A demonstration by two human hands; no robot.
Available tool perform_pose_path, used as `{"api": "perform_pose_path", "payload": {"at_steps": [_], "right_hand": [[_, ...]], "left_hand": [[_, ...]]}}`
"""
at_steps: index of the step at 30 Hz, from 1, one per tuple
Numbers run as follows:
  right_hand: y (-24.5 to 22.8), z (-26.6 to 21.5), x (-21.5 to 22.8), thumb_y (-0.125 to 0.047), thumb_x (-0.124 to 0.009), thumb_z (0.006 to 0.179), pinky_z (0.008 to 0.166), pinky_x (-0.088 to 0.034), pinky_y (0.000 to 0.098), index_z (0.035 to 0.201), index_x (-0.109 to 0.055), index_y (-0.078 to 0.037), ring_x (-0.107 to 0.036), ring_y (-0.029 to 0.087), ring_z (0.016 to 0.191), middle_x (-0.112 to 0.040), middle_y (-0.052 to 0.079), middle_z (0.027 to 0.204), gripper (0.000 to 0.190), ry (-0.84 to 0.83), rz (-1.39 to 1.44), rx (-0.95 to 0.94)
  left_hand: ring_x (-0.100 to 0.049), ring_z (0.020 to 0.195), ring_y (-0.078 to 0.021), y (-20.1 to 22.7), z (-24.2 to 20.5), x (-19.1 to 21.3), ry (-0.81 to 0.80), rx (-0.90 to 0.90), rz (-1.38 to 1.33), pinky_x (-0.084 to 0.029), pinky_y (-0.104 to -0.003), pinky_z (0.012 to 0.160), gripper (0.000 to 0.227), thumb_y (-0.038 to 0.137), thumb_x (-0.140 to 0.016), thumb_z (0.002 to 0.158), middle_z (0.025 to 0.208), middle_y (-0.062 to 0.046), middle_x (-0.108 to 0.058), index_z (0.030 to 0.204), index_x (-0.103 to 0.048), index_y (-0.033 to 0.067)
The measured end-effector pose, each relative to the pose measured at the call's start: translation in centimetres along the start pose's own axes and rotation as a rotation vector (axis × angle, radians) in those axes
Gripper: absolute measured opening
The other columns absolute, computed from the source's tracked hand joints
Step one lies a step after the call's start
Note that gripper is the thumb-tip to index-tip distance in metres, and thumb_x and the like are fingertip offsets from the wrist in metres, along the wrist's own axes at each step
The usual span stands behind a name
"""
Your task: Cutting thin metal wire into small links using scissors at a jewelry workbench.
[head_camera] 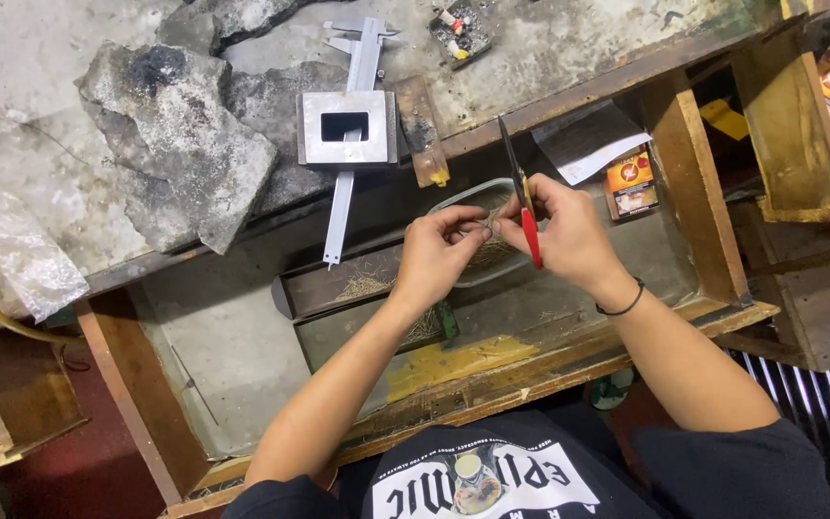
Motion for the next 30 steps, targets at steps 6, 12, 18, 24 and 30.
{"api": "perform_pose_path", "payload": {"at_steps": [6,12,18,24,30], "right_hand": [[-0.1,0.1,-0.3,-0.006,-0.082,0.082,0.077,-0.057,0.0355,0.091,-0.067,0.001,-0.073,0.024,0.077,-0.075,0.016,0.084,0.020,-0.011,0.020,-0.047],[0.0,0.2,-0.4,-0.004,-0.082,0.081,0.080,-0.057,0.0358,0.092,-0.066,0.001,-0.074,0.024,0.082,-0.074,0.017,0.087,0.020,-0.026,0.056,-0.038],[0.9,0.3,-0.5,-0.004,-0.080,0.082,0.076,-0.057,0.0323,0.093,-0.066,0.000,-0.071,0.019,0.076,-0.073,0.014,0.083,0.018,-0.052,0.079,-0.066],[1.0,0.5,-0.4,-0.002,-0.078,0.082,0.075,-0.056,0.0311,0.092,-0.064,0.000,-0.069,0.018,0.075,-0.071,0.012,0.080,0.017,-0.067,0.099,-0.068],[1.3,0.6,-0.3,-0.002,-0.079,0.081,0.076,-0.056,0.0329,0.092,-0.065,0.000,-0.069,0.019,0.076,-0.070,0.013,0.079,0.018,-0.058,0.075,-0.059]], "left_hand": [[-0.066,0.069,-0.0108,1.1,-0.2,0.2,0.015,-0.044,0.076,-0.055,-0.025,0.060,0.019,0.009,-0.076,0.084,0.089,-0.011,-0.079,0.103,-0.079,0.0083],[-0.067,0.068,-0.0128,1.6,-0.8,0.2,0.021,-0.042,0.115,-0.055,-0.026,0.059,0.017,0.010,-0.076,0.085,0.089,-0.013,-0.078,0.102,-0.079,0.0070],[-0.066,0.071,-0.0137,1.1,-0.8,0.1,0.008,-0.062,0.007,-0.055,-0.030,0.060,0.022,0.004,-0.072,0.088,0.090,-0.021,-0.076,0.110,-0.070,-0.0013],[-0.064,0.070,-0.0095,1.2,-0.8,0.0,-0.014,-0.057,-0.064,-0.055,-0.027,0.060,0.022,0.001,-0.073,0.088,0.091,-0.022,-0.076,0.109,-0.067,-0.0027],[-0.067,0.063,-0.0135,0.9,-0.6,0.3,-0.014,-0.066,-0.073,-0.057,-0.028,0.057,0.029,0.001,-0.070,0.090,0.091,-0.022,-0.076,0.118,-0.064,-0.0014]]}}
Point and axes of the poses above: each hand's wrist, its own z-axis towards the middle knuckle, its own x-axis out of the back of the hand, y = z × x, the point moved 7 cm from there along z, towards the middle knuckle
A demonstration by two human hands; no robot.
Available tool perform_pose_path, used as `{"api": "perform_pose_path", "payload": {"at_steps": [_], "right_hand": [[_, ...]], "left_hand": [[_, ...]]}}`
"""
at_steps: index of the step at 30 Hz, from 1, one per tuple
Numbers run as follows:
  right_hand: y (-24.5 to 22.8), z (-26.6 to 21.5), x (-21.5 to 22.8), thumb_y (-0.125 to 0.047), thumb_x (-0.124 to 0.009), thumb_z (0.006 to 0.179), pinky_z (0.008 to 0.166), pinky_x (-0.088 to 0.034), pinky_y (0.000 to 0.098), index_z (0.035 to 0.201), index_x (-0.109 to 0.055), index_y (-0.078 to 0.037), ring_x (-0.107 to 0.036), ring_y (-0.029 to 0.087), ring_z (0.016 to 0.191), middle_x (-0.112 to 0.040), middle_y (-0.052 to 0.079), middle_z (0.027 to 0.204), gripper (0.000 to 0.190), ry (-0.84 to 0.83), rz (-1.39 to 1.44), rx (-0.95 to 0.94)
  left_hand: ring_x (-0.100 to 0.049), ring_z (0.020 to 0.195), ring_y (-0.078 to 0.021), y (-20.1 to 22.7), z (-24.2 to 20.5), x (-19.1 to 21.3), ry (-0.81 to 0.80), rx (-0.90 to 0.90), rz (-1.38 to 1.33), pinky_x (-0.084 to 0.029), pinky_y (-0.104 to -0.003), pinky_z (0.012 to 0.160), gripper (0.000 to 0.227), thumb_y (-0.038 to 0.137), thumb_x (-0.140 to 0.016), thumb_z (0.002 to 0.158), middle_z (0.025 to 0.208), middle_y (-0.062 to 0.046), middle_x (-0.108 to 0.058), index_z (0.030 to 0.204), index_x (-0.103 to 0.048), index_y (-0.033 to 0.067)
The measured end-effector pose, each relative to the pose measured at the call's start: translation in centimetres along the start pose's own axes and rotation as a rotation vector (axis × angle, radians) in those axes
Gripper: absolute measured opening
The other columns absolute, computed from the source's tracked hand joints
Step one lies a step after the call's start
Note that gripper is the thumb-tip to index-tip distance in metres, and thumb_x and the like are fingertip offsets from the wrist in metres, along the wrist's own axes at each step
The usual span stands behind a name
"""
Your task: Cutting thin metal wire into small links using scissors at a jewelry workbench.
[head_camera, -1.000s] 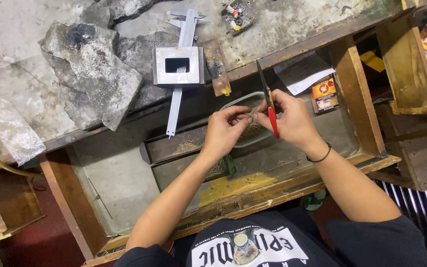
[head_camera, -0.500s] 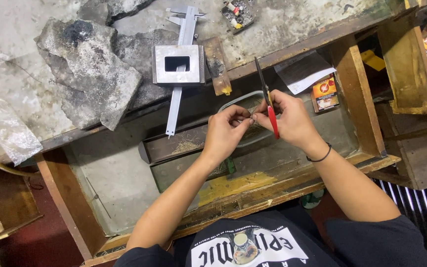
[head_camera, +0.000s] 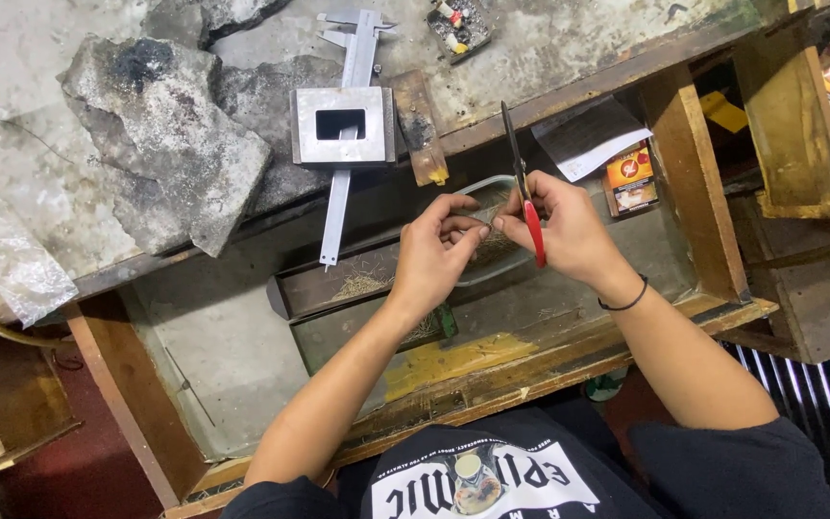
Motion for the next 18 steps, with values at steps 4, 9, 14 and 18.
{"api": "perform_pose_path", "payload": {"at_steps": [4,9,14,18], "right_hand": [[0.6,0.1,0.2,-0.005,-0.082,0.081,0.075,-0.056,0.0310,0.092,-0.065,-0.002,-0.070,0.018,0.075,-0.070,0.011,0.079,0.021,0.021,0.004,-0.007],[-0.4,-0.1,0.6,-0.005,-0.082,0.082,0.077,-0.055,0.0331,0.093,-0.065,0.000,-0.069,0.019,0.076,-0.070,0.012,0.078,0.020,0.057,-0.028,0.002],[-0.2,-0.1,0.9,-0.006,-0.083,0.082,0.077,-0.055,0.0332,0.093,-0.066,-0.001,-0.070,0.020,0.076,-0.071,0.012,0.079,0.020,0.063,-0.062,0.011],[-0.5,-0.2,0.8,-0.006,-0.084,0.080,0.079,-0.056,0.0349,0.094,-0.066,-0.002,-0.071,0.021,0.079,-0.072,0.012,0.081,0.022,0.055,-0.044,0.017]], "left_hand": [[-0.068,0.065,-0.0147,0.3,0.0,0.1,0.006,-0.004,0.025,-0.056,-0.030,0.057,0.029,0.001,-0.069,0.091,0.092,-0.022,-0.076,0.119,-0.064,-0.0017],[-0.069,0.064,-0.0209,1.2,0.0,0.5,0.021,-0.107,0.337,-0.056,-0.033,0.054,0.027,0.004,-0.067,0.089,0.094,-0.017,-0.077,0.116,-0.068,0.0051],[-0.072,0.086,-0.0378,4.4,-1.1,0.4,0.051,-0.299,0.578,-0.061,-0.047,0.068,0.021,0.003,-0.060,0.088,0.107,-0.017,-0.068,0.104,-0.073,0.0033],[-0.072,0.091,-0.0368,2.7,-0.6,-0.3,0.013,-0.282,0.440,-0.060,-0.044,0.070,0.023,0.016,-0.068,0.090,0.100,-0.013,-0.067,0.109,-0.074,0.0048]]}}
Point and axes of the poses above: each hand's wrist, its own z-axis towards the middle knuckle, its own x-axis out of the back of the hand, y = z × x, the point moved 7 cm from there along z, towards the middle knuckle
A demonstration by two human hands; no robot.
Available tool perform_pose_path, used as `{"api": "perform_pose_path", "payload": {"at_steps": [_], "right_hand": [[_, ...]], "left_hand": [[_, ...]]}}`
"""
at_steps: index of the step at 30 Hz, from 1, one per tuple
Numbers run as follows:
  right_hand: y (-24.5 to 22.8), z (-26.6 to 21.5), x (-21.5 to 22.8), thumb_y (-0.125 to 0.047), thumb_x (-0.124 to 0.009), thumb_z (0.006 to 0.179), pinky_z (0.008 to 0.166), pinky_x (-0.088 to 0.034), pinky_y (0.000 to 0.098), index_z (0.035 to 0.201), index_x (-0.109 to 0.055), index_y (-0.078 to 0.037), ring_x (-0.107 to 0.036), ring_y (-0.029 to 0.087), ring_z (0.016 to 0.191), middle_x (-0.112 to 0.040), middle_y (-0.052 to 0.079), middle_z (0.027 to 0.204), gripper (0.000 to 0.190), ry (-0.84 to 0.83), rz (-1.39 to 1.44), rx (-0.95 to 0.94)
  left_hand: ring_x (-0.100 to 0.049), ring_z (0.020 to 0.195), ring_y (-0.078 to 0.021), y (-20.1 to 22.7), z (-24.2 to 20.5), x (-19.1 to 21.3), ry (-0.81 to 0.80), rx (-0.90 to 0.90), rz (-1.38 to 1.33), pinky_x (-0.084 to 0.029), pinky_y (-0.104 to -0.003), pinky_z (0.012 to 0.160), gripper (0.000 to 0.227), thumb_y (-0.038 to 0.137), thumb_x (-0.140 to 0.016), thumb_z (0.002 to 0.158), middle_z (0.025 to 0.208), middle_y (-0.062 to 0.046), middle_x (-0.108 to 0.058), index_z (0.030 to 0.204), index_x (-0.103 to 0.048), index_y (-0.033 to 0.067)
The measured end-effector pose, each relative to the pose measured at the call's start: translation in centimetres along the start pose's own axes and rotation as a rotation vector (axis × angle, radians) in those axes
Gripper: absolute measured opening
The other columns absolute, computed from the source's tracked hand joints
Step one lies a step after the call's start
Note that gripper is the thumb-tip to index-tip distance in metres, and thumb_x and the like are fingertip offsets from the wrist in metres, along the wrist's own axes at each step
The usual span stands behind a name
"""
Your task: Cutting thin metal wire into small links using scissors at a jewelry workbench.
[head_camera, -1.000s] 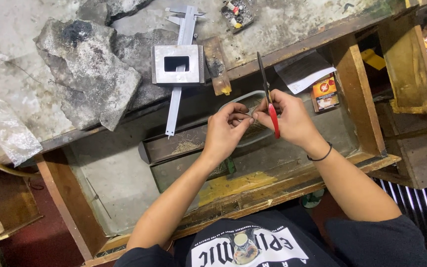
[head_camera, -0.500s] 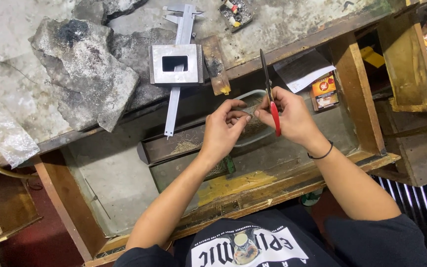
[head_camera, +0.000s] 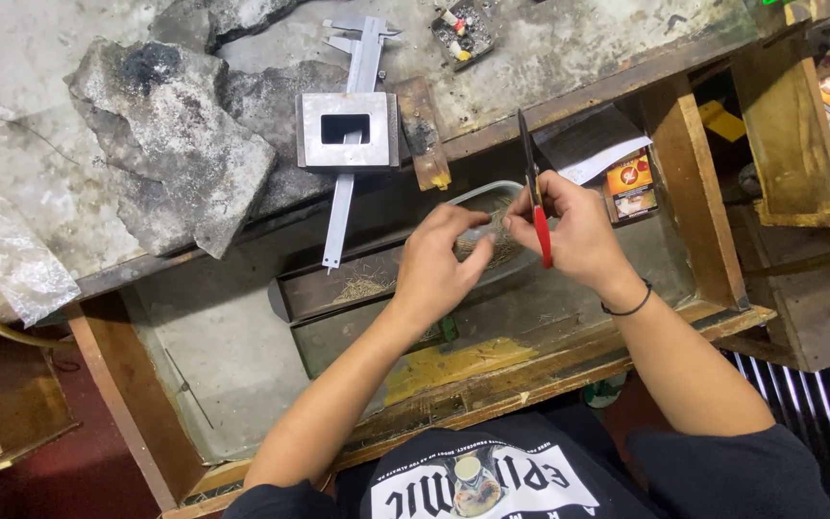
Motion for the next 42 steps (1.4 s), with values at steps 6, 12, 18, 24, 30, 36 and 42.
{"api": "perform_pose_path", "payload": {"at_steps": [6,12,18,24,30,36,42], "right_hand": [[-0.5,-0.3,-1.4,0.004,-0.078,0.080,0.081,-0.057,0.0351,0.090,-0.063,-0.001,-0.072,0.021,0.084,-0.073,0.014,0.084,0.019,-0.010,0.155,0.083],[-0.4,-1.7,-3.5,-0.001,-0.085,0.078,0.081,-0.058,0.0342,0.088,-0.062,-0.003,-0.072,0.019,0.086,-0.074,0.013,0.085,0.025,-0.017,0.345,0.092],[-5.7,-3.6,-6.7,-0.009,-0.087,0.079,0.076,-0.057,0.0318,0.087,-0.062,-0.007,-0.077,0.023,0.089,-0.079,0.016,0.099,0.026,-0.085,0.111,0.344],[-11.1,-5.4,-11.0,-0.015,-0.089,0.075,0.080,-0.060,0.0397,0.079,-0.061,-0.008,-0.075,0.037,0.103,-0.075,0.025,0.114,0.030,-0.120,-0.065,0.709],[-12.8,-6.8,-13.4,0.000,-0.082,0.075,0.073,-0.063,0.0375,0.078,-0.062,-0.011,-0.078,0.033,0.097,-0.079,0.018,0.103,0.023,0.020,-0.179,0.973],[-13.7,-6.4,-14.3,0.006,-0.078,0.075,0.065,-0.063,0.0352,0.078,-0.061,-0.012,-0.079,0.030,0.088,-0.080,0.014,0.100,0.025,0.089,-0.202,1.009],[-12.5,-5.8,-14.3,-0.001,-0.077,0.080,0.068,-0.064,0.0378,0.082,-0.062,-0.009,-0.077,0.034,0.097,-0.079,0.020,0.102,0.017,0.021,-0.116,1.002]], "left_hand": [[-0.075,0.088,-0.0334,-0.3,0.0,-0.1,-0.133,0.140,-0.294,-0.057,-0.040,0.073,0.015,0.015,-0.075,0.087,0.091,-0.013,-0.077,0.100,-0.080,0.0124],[-0.067,0.065,-0.0091,-0.9,-2.5,1.6,-0.078,0.373,-0.441,-0.055,-0.028,0.062,0.021,0.019,-0.082,0.080,0.075,-0.007,-0.077,0.099,-0.081,0.0103],[-0.060,0.061,-0.0081,-1.3,-7.3,6.2,-0.021,0.436,-0.451,-0.049,-0.024,0.054,0.013,0.011,-0.077,0.085,0.065,-0.010,-0.075,0.096,-0.082,0.0076],[-0.053,0.056,-0.0043,-2.4,-9.8,8.9,0.126,0.462,-0.654,-0.045,-0.020,0.049,0.013,0.010,-0.078,0.086,0.063,-0.008,-0.073,0.097,-0.082,0.0045],[-0.055,0.062,-0.0051,-2.4,-10.5,10.1,0.178,0.380,-0.767,-0.045,-0.020,0.054,0.008,0.008,-0.075,0.089,0.064,-0.009,-0.072,0.091,-0.081,0.0027],[-0.054,0.066,-0.0047,-2.2,-10.4,11.2,0.242,0.366,-0.764,-0.045,-0.020,0.057,0.007,0.006,-0.075,0.089,0.064,-0.007,-0.071,0.091,-0.081,0.0028],[-0.061,0.075,-0.0092,-2.7,-10.6,11.1,0.241,0.383,-0.786,-0.057,-0.028,0.071,0.012,0.005,-0.074,0.090,0.076,-0.009,-0.075,0.098,-0.081,0.0002]]}}
Point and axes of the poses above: each hand's wrist, its own z-axis towards the middle knuckle, its own x-axis out of the back of the hand, y = z × x, the point moved 7 cm from there along z, towards the middle knuckle
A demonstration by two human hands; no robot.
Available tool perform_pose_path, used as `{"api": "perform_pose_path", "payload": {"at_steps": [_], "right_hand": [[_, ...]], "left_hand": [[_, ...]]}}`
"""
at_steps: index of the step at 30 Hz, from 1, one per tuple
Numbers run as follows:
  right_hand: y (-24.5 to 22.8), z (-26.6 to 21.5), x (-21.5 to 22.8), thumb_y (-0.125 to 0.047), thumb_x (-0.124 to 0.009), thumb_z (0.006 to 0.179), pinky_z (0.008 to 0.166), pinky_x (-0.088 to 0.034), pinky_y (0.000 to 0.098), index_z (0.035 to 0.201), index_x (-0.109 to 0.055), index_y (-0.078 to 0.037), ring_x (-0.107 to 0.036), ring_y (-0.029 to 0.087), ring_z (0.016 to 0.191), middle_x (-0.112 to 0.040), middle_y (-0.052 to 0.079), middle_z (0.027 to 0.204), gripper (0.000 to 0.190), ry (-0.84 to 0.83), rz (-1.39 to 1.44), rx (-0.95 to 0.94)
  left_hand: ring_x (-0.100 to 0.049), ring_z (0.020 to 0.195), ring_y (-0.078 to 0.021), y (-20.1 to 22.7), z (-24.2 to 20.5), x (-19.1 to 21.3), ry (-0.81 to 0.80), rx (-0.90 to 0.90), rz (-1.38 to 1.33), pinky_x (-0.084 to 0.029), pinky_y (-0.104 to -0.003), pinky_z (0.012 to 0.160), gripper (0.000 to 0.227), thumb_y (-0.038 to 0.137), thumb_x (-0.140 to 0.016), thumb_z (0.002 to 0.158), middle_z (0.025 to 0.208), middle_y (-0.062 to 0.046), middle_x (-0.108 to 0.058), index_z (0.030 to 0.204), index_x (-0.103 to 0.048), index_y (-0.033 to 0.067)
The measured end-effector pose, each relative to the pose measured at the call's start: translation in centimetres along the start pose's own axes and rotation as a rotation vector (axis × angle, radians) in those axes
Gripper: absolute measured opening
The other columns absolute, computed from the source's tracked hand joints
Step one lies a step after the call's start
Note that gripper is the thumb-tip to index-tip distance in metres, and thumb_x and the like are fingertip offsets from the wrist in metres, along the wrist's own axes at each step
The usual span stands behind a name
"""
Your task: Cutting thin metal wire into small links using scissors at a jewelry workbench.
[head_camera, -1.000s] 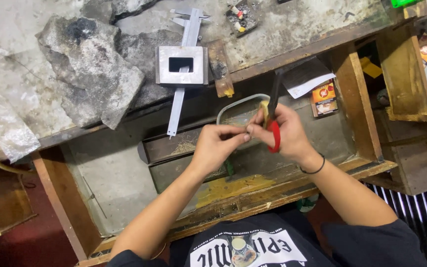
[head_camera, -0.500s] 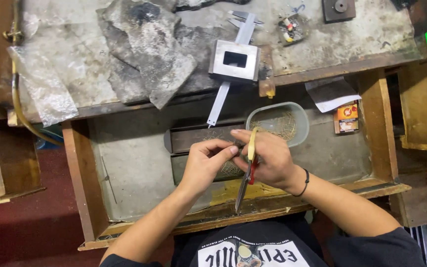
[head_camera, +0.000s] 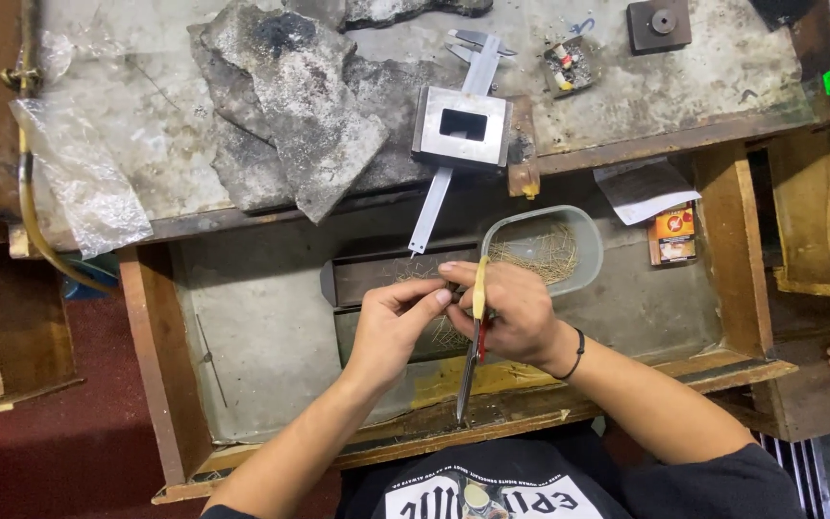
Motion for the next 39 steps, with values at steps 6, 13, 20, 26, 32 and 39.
{"api": "perform_pose_path", "payload": {"at_steps": [6,13,20,26,32,39], "right_hand": [[0.3,-0.4,-0.1,-0.002,-0.076,0.082,0.070,-0.064,0.0387,0.083,-0.062,-0.009,-0.076,0.036,0.101,-0.077,0.022,0.107,0.016,-0.014,0.030,0.006],[0.4,-0.9,0.2,-0.007,-0.078,0.084,0.074,-0.065,0.0408,0.084,-0.062,-0.009,-0.076,0.036,0.103,-0.077,0.023,0.109,0.016,0.000,0.009,-0.017],[0.7,-1.1,0.2,-0.009,-0.079,0.085,0.073,-0.065,0.0391,0.084,-0.062,-0.010,-0.077,0.033,0.098,-0.079,0.018,0.107,0.017,-0.002,-0.014,-0.010],[0.8,-1.1,-0.6,-0.009,-0.080,0.084,0.072,-0.064,0.0386,0.085,-0.062,-0.010,-0.078,0.031,0.096,-0.079,0.016,0.107,0.018,-0.034,-0.047,0.009],[0.2,-0.9,-0.5,-0.009,-0.076,0.087,0.074,-0.064,0.0387,0.085,-0.062,-0.010,-0.077,0.032,0.097,-0.079,0.017,0.104,0.014,-0.023,-0.027,0.027],[-0.1,0.0,-0.6,-0.010,-0.078,0.086,0.073,-0.064,0.0389,0.086,-0.062,-0.011,-0.078,0.031,0.097,-0.079,0.015,0.105,0.016,-0.103,0.022,0.018]], "left_hand": [[-0.066,0.075,-0.0120,-0.7,0.1,0.2,0.041,-0.032,-0.017,-0.059,-0.029,0.070,0.013,0.001,-0.075,0.088,0.074,-0.013,-0.075,0.099,-0.081,-0.0024],[-0.073,0.068,-0.0207,-1.5,-0.1,0.2,0.085,-0.095,-0.047,-0.060,-0.034,0.070,0.016,-0.001,-0.074,0.087,0.074,-0.017,-0.074,0.102,-0.079,-0.0017],[-0.067,0.072,-0.0146,-2.6,0.1,0.6,0.117,-0.050,-0.010,-0.060,-0.033,0.072,0.017,0.001,-0.074,0.088,0.076,-0.015,-0.076,0.104,-0.079,-0.0036],[-0.070,0.072,-0.0153,-2.5,0.2,0.8,0.103,-0.028,-0.029,-0.063,-0.034,0.075,0.017,0.000,-0.073,0.089,0.075,-0.016,-0.076,0.104,-0.078,-0.0056],[-0.067,0.075,-0.0117,-1.2,-0.1,0.3,0.048,-0.026,0.051,-0.063,-0.034,0.077,0.018,0.002,-0.068,0.093,0.073,-0.014,-0.075,0.106,-0.079,-0.0029],[-0.067,0.078,-0.0114,-0.9,-0.1,-0.5,-0.016,0.017,-0.024,-0.062,-0.035,0.078,0.017,0.004,-0.068,0.093,0.080,-0.014,-0.076,0.105,-0.078,-0.0037]]}}
Point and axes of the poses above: each hand's wrist, its own z-axis towards the middle knuckle, its own x-axis out of the back of the hand, y = z × x, the point moved 7 cm from there along z, towards the middle knuckle
